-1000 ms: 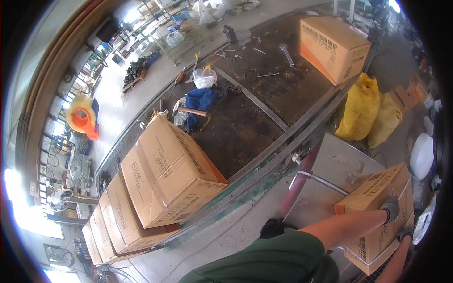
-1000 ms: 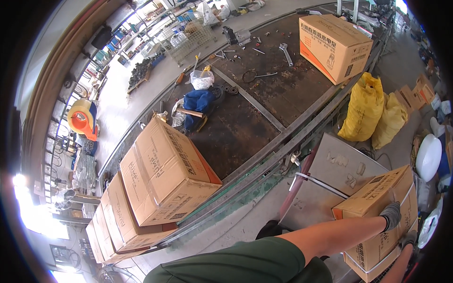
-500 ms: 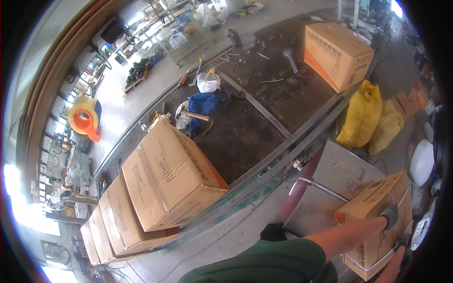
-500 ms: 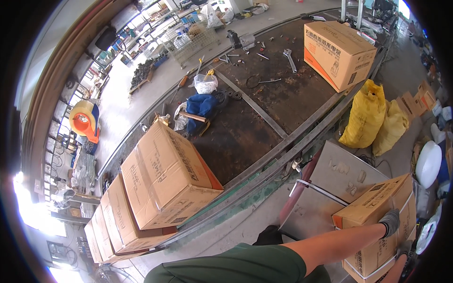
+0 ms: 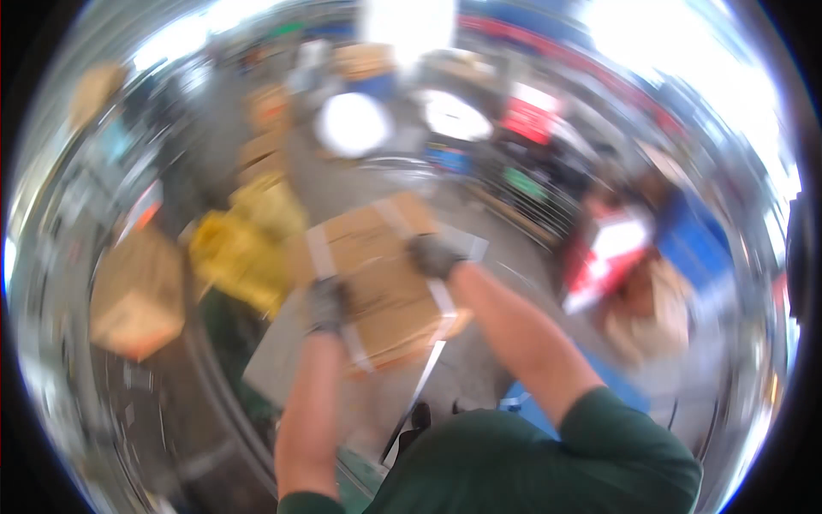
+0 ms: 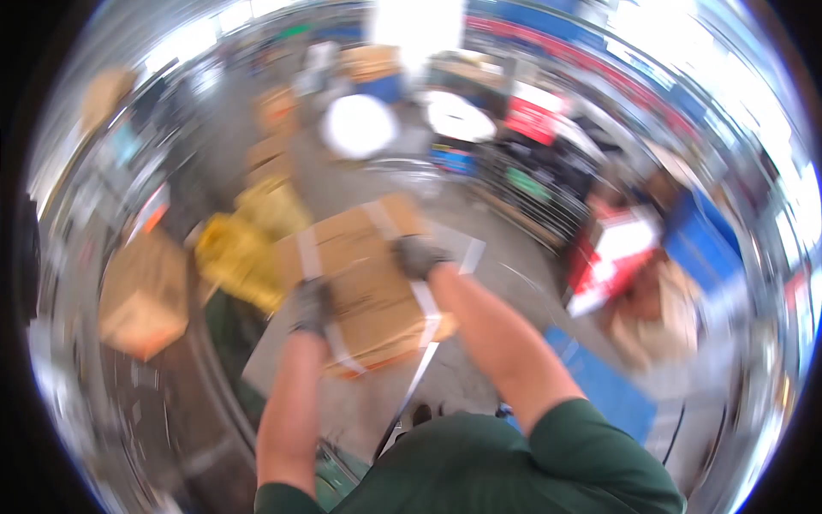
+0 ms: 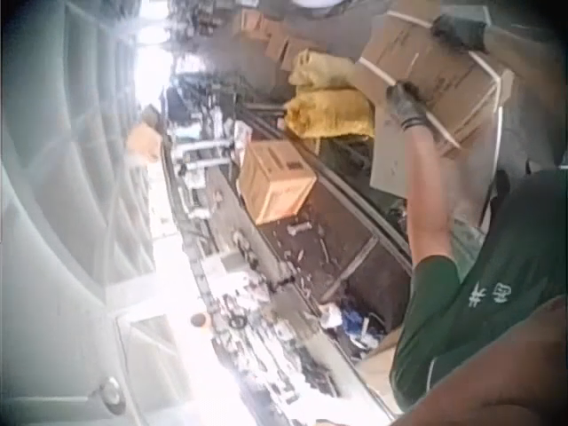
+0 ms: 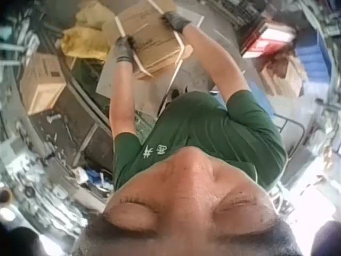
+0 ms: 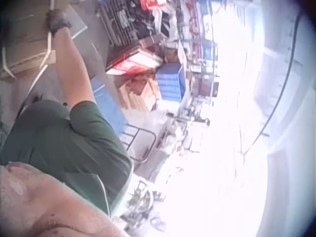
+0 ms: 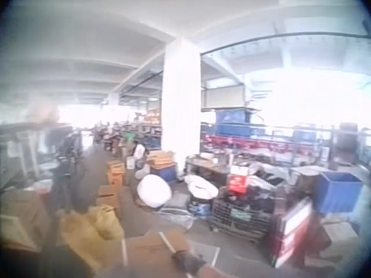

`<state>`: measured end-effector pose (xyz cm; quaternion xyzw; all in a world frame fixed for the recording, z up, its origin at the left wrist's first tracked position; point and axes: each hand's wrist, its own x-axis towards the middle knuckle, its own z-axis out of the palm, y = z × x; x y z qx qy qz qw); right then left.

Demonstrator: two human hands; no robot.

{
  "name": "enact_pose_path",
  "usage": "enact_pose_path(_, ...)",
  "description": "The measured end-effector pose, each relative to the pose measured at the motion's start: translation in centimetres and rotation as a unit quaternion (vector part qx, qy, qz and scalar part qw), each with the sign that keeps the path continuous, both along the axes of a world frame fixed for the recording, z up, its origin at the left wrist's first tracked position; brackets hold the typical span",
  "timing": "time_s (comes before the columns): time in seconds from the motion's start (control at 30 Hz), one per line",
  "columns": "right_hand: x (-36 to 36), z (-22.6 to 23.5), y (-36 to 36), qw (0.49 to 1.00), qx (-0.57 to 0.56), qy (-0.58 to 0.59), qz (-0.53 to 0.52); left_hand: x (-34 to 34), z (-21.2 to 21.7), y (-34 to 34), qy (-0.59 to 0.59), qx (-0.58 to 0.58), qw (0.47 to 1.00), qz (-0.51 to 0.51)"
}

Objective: The person places a box onto a strapping machine, secures it with white plastic bands twice, and then transfers the strapped box onto a blue rolling cart.

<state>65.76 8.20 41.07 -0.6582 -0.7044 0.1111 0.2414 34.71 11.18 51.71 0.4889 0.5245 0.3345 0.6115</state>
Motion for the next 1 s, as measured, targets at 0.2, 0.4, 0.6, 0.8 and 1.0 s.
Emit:
enact_pose_path(0.2, -10.3, 8.7, -6.5, 0.785, -0.089, 0.575, -0.214, -6.7, -5.5, 1.8, -0.135, -0.082, 0.987, -0.002)
enact_pose_path(0.4, -8.4, 14.9, -20.4, 0.59, -0.122, 0.755, -0.258, -1.4, 3.7, -9.2, -0.041, -0.111, 0.993, 0.002)
enact_pose_path(0.6, -2.7, 10.1, -31.0, 0.557, -0.106, 0.779, -0.269, 4.3, -0.2, -17.2, -0.042, -0.138, 0.986, -0.08)
enact_pose_path(0.8, 6.0, 4.3, -46.2, 0.565, -0.073, 0.752, -0.332, 18.4, 1.0, -31.0, -0.016, -0.194, 0.976, -0.098)
enact_pose_path(1.0, 15.3, -3.3, -64.4, 0.546, -0.076, 0.742, -0.382, 30.0, -10.2, -44.6, 0.05, -0.193, 0.963, -0.183)
